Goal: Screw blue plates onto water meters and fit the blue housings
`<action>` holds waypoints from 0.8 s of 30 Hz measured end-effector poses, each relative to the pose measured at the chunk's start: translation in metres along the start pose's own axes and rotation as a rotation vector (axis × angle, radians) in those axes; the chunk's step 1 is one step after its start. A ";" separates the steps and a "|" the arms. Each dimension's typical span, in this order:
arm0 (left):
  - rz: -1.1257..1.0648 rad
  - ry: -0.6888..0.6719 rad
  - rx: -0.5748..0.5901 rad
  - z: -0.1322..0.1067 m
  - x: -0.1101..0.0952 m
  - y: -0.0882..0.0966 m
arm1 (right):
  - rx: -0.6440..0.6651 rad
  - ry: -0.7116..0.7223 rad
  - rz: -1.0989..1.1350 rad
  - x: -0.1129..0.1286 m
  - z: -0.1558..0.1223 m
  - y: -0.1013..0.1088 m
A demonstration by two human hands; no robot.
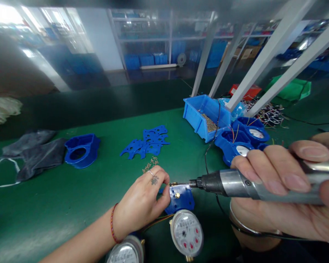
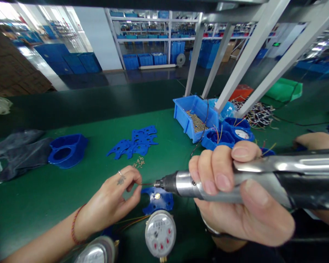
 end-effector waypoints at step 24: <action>0.306 -0.085 0.008 -0.002 -0.007 -0.002 | -0.107 -0.062 -0.087 0.002 0.004 -0.009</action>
Point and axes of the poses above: each hand's wrist, its own z-axis towards the middle knuckle, its own y-axis out of the back of the hand, x = y × z, the point moved 2 cm from there along z, towards the middle knuckle, and after that the axes turned 13 degrees about x, right-handed, at the moved point
